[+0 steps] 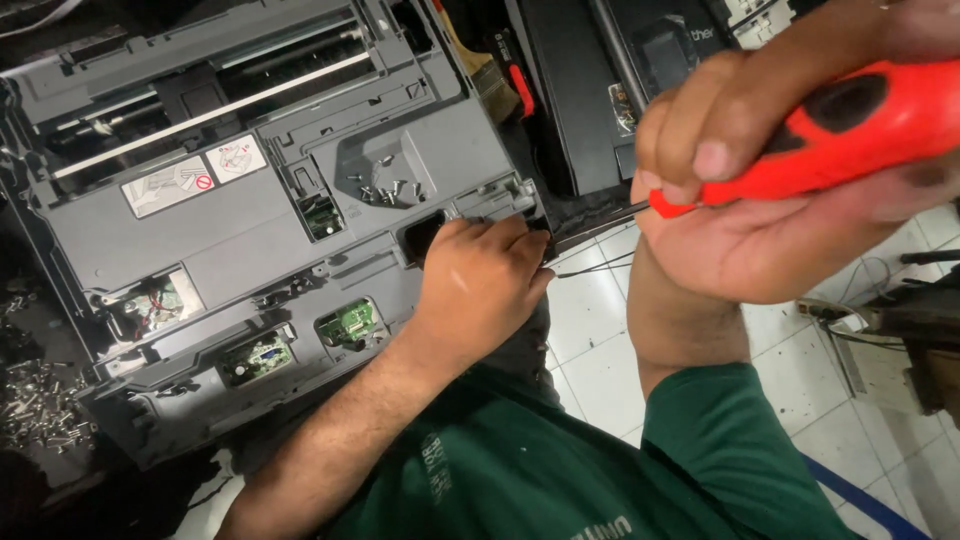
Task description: Reattaching the internal components and main cover of a printer using a screwdriver.
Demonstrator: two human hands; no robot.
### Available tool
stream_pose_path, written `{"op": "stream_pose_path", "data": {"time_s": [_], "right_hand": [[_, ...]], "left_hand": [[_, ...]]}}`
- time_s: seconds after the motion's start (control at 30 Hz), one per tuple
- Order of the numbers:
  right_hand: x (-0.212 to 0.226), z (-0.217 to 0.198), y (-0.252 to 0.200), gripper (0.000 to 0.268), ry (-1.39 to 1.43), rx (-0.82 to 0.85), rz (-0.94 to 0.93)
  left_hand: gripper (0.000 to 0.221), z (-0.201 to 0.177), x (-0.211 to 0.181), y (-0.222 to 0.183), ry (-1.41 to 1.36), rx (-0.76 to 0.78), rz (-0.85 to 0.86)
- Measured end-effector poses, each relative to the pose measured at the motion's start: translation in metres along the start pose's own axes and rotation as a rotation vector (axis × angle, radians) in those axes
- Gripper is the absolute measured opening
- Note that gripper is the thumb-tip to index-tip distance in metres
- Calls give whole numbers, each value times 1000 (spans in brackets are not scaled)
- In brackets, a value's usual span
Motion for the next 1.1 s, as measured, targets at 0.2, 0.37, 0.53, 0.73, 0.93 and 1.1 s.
{"op": "stream_pose_path", "data": {"time_s": [0.2,0.37,0.53,0.73,0.93,1.1], "right_hand": [[1,13,-8,43,45,-55,-8],[3,24,4,35,53,-17,-64],[-11,0,23,32,235,135,-65],[-27,13,12,77,390,1125,-76],[-18,31,-1,39,370,246,5],[-2,20,-14,37,47,21,37]], "left_hand": [[12,6,0,-1,31,28,-7],[18,6,-1,0,41,50,-13],[22,10,1,-2,56,28,-16],[14,8,0,-1,13,-13,-16],[15,9,2,-3,13,-37,-3],[23,3,2,-1,3,63,-27]]}}
Point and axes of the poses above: each hand's wrist, its own y-axis towards the middle knuckle, its own z-axis out of the palm, x = y × z, the point moved 4 cm from there along y, towards the middle knuckle, and after that the axes turned 4 degrees about z, right-handed, at the moved point
